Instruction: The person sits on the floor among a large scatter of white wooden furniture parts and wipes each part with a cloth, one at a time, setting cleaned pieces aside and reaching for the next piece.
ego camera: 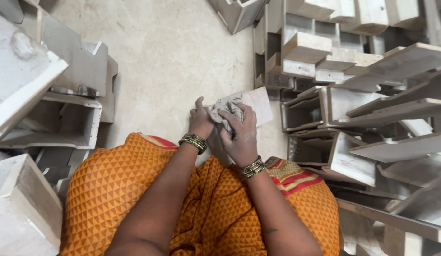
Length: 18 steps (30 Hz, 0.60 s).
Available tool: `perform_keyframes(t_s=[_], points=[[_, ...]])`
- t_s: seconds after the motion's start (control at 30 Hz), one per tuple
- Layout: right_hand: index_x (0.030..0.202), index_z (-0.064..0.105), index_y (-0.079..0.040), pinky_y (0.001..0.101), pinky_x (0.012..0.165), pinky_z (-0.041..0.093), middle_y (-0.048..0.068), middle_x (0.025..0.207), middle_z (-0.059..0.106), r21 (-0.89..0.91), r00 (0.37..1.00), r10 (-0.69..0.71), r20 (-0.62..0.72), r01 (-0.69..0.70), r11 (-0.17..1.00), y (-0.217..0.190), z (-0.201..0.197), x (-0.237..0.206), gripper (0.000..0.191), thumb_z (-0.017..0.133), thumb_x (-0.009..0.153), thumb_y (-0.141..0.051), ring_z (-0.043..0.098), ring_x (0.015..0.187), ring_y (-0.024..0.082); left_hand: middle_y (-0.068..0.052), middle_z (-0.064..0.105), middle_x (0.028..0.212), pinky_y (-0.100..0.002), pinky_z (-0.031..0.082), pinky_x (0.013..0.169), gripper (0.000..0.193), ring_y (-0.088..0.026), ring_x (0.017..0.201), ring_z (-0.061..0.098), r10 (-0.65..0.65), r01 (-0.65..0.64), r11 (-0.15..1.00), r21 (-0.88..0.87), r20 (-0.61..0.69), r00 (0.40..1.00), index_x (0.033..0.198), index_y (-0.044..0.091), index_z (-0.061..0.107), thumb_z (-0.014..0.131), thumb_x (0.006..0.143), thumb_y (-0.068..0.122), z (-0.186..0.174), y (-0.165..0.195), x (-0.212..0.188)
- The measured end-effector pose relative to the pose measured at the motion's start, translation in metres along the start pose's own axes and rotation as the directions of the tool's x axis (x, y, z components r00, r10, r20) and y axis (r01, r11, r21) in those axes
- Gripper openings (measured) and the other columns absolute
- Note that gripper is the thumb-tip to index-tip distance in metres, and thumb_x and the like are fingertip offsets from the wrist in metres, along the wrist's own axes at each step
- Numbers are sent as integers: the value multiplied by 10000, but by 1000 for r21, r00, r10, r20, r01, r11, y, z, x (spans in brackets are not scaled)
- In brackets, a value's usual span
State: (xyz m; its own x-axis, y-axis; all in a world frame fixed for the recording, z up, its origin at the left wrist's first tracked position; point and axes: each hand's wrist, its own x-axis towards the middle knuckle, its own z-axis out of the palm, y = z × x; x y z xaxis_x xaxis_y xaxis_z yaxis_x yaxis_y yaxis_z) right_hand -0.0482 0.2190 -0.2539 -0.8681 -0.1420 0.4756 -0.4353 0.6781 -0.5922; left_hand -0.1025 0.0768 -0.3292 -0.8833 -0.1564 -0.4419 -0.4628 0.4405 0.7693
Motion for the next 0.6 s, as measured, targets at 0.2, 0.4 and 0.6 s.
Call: perform_keyframes(t_s=[0.2,0.4,0.6], points=[[1104,720,-108,476,1050,514,191,1325,562,-251,978,157,-137,-187,950,62,-13,21,288,695,827,-32,552,1243,365,-366,403,1385,-514,479,1044,950,-512,1242,529,-25,35,992,-119,84,996,1564,291,269,560,794,765,-13,15,-16],[1127,733,-98,474,966,548,170,1273,615,-271,936,250,-247,-314,910,96,-38,25,289,679,853,-22,615,1131,347,-360,427,1364,-514,496,1029,930,-514,1209,562,-35,41,996,-76,80,996,1556,307,284,538,794,777,-23,28,-25],[1215,738,-164,366,972,597,114,1319,668,176,988,110,111,-128,976,21,-12,3,327,624,947,-14,685,1146,226,-356,477,1338,-536,455,1051,841,-514,1239,532,-10,8,996,-92,-25,1000,1554,299,317,452,888,794,-16,17,-20]])
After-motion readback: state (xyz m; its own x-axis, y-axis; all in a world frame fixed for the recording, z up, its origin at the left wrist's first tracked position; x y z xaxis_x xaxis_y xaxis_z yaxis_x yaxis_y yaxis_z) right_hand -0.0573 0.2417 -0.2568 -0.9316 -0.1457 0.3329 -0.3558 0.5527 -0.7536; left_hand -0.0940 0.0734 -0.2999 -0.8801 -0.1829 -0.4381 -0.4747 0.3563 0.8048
